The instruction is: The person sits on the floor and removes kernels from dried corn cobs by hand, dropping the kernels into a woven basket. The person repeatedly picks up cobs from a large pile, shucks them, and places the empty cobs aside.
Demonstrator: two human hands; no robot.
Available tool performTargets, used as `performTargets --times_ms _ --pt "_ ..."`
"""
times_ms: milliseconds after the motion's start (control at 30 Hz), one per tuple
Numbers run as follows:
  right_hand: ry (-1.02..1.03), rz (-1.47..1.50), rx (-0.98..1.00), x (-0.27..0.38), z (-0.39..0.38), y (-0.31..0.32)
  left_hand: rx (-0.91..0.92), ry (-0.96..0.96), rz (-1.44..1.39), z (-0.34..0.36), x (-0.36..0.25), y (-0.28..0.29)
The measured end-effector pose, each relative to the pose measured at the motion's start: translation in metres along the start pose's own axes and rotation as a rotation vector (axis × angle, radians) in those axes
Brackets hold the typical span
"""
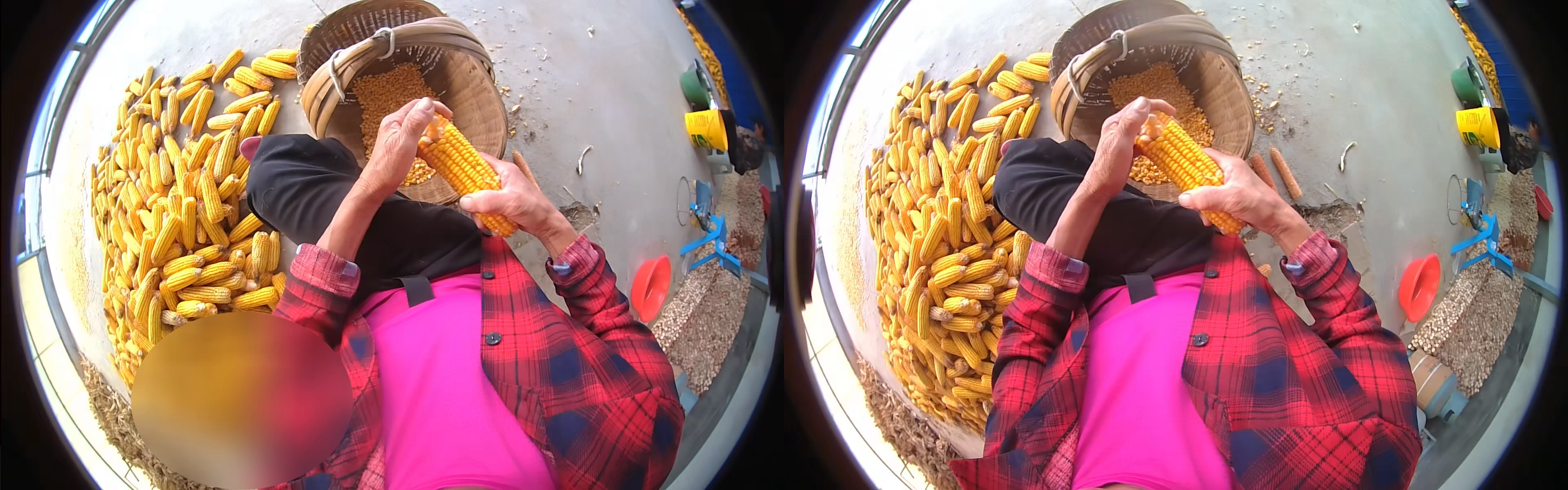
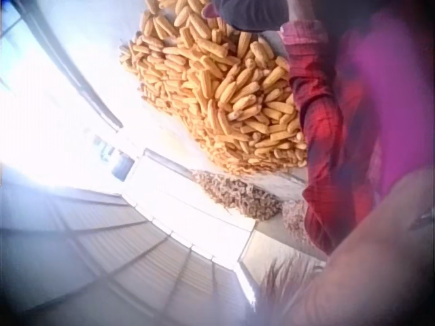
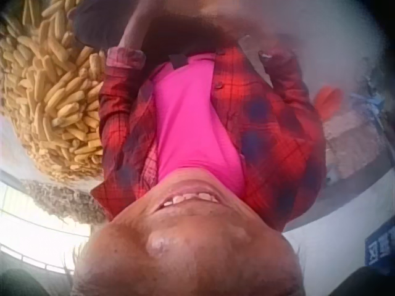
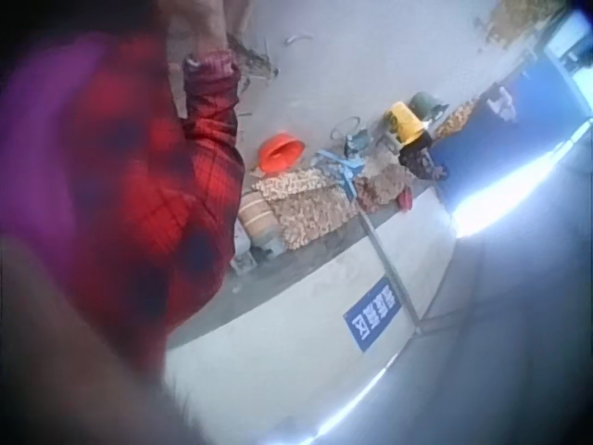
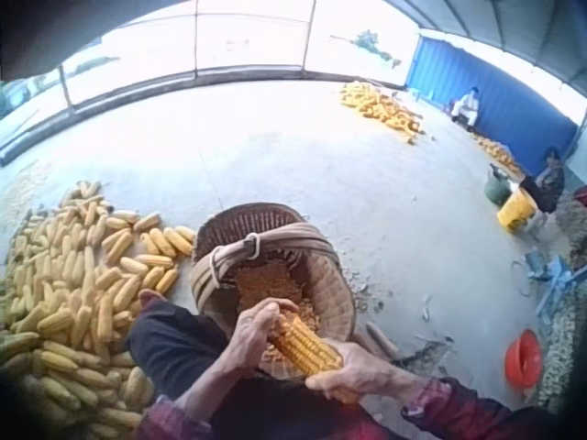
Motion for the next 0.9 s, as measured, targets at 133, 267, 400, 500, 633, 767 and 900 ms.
performTargets --times_ms 133,267,400,500,633,767,900 --pt "-0.084 0.073 0.054 -0.009 -0.003 0.005 0.163 0.237 -0.054 -0.007 0.008 -0.013" --pt "-0.052 -0.097 -0.09 -0.006 -0.001 0.0 -0.102 0.211 0.058 -0.003 0.02 -0.002" --pt "0.052 -0.409 -0.318 -0.005 0.005 0.003 -0.228 0.334 -0.074 -0.008 0.058 0.007" --pt "0.202 -0.557 -0.463 0.007 0.002 0.003 -0.223 0.384 -0.085 -0.007 0.058 0.008" --pt "0.12 -0.436 -0.371 0.002 0.007 0.008 -0.081 0.349 0.038 -0.016 0.033 0.001" --pt "0.038 -0.337 -0.29 -0.005 0.006 0.006 -0.109 0.224 0.135 -0.012 0.042 0.007" --pt "0.127 -0.445 -0.349 -0.001 0.004 0.001 -0.195 0.21 0.067 -0.011 0.042 0.011"
Point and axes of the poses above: each hand's wrist, its own z-axis towards the middle knuckle, its own y-axis out of the back of the hand, x = y × z, the point moved 9 cm from there along z, towards the middle knuckle, and after that the axes turned 15 degrees about -y, right-handed, at the moved point
